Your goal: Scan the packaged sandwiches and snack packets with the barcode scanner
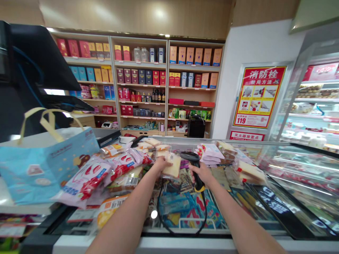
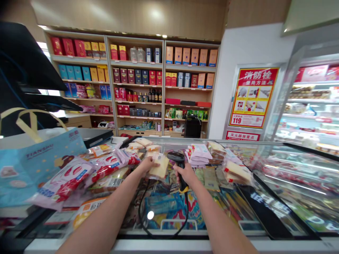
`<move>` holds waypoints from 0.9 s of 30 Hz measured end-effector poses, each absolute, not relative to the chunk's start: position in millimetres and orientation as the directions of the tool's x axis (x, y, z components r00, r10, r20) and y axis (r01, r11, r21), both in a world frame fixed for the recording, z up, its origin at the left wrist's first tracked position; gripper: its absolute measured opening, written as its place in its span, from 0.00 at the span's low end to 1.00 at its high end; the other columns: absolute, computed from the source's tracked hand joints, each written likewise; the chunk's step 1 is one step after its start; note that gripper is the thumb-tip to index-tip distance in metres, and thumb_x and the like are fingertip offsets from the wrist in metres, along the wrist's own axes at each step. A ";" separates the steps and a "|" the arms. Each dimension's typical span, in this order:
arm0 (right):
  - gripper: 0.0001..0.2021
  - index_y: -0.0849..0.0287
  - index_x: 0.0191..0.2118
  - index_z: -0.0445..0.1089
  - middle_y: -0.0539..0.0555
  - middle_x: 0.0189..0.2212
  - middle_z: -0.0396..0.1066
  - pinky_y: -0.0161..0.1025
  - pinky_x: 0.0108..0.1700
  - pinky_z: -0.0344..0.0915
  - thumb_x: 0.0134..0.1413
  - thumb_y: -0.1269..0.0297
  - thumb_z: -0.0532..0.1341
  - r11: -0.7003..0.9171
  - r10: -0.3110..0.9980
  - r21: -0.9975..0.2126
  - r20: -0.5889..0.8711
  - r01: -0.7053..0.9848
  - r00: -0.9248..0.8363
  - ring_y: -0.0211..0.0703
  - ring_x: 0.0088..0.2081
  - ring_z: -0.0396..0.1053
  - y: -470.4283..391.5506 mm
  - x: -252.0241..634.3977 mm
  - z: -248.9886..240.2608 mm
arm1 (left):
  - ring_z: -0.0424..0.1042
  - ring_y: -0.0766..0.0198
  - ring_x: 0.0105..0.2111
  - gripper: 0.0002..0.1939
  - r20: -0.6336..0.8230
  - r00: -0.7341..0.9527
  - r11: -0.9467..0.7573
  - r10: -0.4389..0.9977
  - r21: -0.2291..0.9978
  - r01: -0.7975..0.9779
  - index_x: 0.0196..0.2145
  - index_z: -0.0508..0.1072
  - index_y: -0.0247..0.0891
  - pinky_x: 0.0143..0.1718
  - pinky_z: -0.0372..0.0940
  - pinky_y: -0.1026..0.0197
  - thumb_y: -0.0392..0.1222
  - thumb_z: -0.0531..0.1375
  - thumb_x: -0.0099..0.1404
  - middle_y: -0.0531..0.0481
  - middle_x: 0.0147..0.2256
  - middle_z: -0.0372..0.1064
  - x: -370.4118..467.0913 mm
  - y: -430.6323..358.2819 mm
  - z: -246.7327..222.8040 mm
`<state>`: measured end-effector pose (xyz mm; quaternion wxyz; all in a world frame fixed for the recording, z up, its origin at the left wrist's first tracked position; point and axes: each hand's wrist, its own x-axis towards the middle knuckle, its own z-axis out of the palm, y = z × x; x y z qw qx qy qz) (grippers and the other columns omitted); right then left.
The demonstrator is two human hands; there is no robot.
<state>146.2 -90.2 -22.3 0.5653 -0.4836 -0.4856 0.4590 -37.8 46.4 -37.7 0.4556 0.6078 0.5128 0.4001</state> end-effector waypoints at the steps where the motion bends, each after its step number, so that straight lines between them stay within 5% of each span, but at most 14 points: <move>1: 0.20 0.58 0.29 0.63 0.43 0.15 0.64 0.34 0.16 0.62 0.37 0.50 0.69 0.119 0.989 -0.991 0.113 -0.058 0.095 0.34 0.13 0.60 -91.6 146.3 -21.0 | 0.76 0.55 0.32 0.20 0.019 0.142 -0.044 0.990 0.984 0.172 0.33 0.68 0.36 0.34 0.70 0.57 0.32 0.70 0.43 0.49 0.28 0.73 -34.2 44.2 -37.9; 7: 0.20 0.58 0.30 0.64 0.43 0.15 0.64 0.34 0.17 0.62 0.38 0.50 0.69 0.144 0.990 -0.988 0.143 -0.048 0.022 0.33 0.13 0.60 -100.4 144.4 -12.3 | 0.75 0.63 0.31 0.20 0.162 0.094 -0.142 0.982 0.971 -0.195 0.39 0.68 0.36 0.38 0.70 0.60 0.28 0.64 0.47 0.50 0.31 0.75 -19.2 38.5 -41.8; 15: 0.18 0.58 0.27 0.63 0.43 0.13 0.63 0.33 0.16 0.62 0.38 0.51 0.67 0.135 0.990 -0.991 0.135 0.005 0.026 0.33 0.13 0.61 -102.3 140.4 -9.0 | 0.77 0.58 0.35 0.25 0.196 0.060 -0.187 0.979 0.974 -0.128 0.43 0.71 0.34 0.39 0.71 0.57 0.37 0.69 0.45 0.45 0.34 0.77 -19.3 34.8 -43.1; 27: 0.18 0.59 0.28 0.64 0.43 0.14 0.64 0.33 0.16 0.63 0.37 0.52 0.68 0.137 0.989 -0.990 0.135 -0.027 0.054 0.33 0.13 0.61 -98.8 141.4 -11.9 | 0.77 0.59 0.33 0.22 0.183 0.084 -0.160 0.979 0.960 -0.230 0.40 0.70 0.35 0.40 0.72 0.56 0.32 0.68 0.45 0.47 0.32 0.77 -17.4 36.5 -41.9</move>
